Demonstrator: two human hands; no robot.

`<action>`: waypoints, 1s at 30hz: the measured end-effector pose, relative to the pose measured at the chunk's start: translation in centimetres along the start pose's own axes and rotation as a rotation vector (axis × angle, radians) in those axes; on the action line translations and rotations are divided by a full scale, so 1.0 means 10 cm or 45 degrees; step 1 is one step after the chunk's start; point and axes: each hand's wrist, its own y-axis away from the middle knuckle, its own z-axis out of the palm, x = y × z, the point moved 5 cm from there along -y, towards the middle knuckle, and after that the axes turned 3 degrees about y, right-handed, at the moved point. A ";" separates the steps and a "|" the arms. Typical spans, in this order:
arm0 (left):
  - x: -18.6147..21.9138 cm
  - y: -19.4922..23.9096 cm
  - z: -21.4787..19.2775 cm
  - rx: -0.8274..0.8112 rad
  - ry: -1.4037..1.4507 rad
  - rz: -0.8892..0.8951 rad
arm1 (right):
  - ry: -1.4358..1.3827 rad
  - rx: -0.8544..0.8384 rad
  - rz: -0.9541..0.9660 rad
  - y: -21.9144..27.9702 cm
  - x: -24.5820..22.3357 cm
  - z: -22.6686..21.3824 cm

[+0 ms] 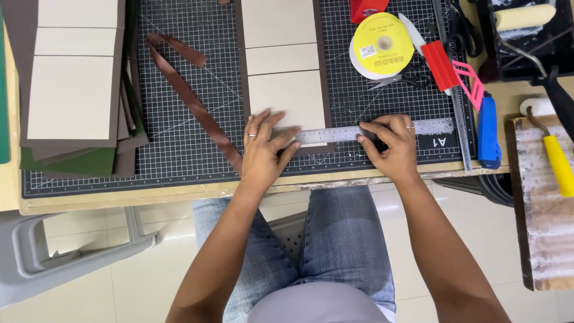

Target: The person measures a brown paper strip and a white paper sheet using a metal ruler on a cutting mat. They apply glue to the strip with a brush and position it on the sheet, repeatedly checking alignment with the ruler.

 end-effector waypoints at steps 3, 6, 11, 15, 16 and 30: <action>0.01 0.00 -0.02 -0.006 0.019 -0.005 | -0.012 -0.002 0.008 -0.01 -0.02 -0.02; -0.02 0.00 0.01 0.005 0.022 -0.001 | -0.034 -0.001 0.027 -0.03 -0.04 -0.02; -0.03 -0.01 0.00 -0.005 0.024 -0.010 | -0.041 -0.003 0.037 -0.06 -0.05 -0.04; -0.05 -0.01 0.02 -0.009 0.027 -0.004 | -0.050 -0.005 0.020 -0.06 -0.05 -0.04; -0.05 0.00 0.03 -0.011 0.027 -0.007 | -0.052 -0.009 0.022 -0.05 -0.05 -0.04; -0.05 -0.01 0.02 0.019 0.048 0.007 | -0.068 0.000 0.062 -0.05 -0.04 -0.05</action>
